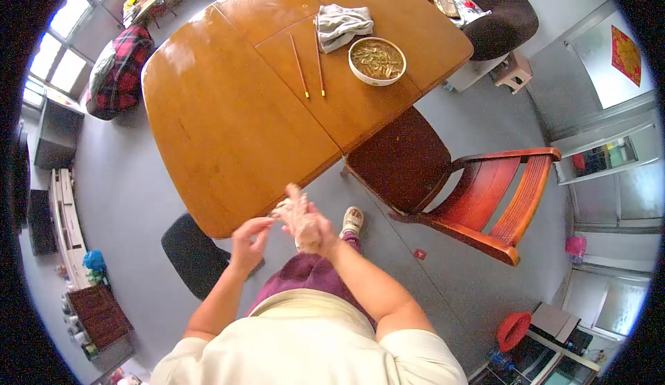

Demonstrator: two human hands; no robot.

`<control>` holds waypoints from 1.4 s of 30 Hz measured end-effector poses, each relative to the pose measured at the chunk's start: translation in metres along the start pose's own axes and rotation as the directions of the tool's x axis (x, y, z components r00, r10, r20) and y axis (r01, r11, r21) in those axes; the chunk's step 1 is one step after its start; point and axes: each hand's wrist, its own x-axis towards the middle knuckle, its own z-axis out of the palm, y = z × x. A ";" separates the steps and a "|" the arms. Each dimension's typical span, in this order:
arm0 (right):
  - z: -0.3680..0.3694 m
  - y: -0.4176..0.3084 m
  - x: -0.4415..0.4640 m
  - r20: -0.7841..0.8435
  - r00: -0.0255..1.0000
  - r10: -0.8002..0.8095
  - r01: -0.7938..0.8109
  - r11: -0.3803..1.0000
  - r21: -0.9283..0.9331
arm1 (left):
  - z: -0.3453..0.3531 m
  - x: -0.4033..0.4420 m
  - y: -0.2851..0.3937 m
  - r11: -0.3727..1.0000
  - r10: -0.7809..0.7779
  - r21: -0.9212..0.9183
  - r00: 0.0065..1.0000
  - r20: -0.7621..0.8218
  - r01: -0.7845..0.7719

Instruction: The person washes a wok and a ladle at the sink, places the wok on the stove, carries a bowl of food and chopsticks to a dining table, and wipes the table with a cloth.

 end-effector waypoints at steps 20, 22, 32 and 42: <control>0.026 -0.070 -0.088 0.214 0.653 -0.727 -0.199 -0.437 -0.877 | 0.125 0.051 0.007 0.868 -0.226 -0.238 0.774 0.592 0.435; 0.034 -0.077 -0.094 0.281 0.622 -0.731 -0.290 -0.548 -0.785 | 0.120 0.048 0.001 0.877 -0.187 -0.291 0.827 0.530 0.384; 0.056 -0.066 -0.106 0.168 0.519 -0.838 0.227 -0.055 -0.972 | 0.076 0.045 -0.008 0.312 -0.324 -0.781 0.833 0.448 0.541; 0.110 -0.042 -0.124 0.074 0.730 -0.679 0.486 0.440 -0.756 | 0.032 0.048 0.007 0.392 -0.265 -0.712 0.813 0.519 0.583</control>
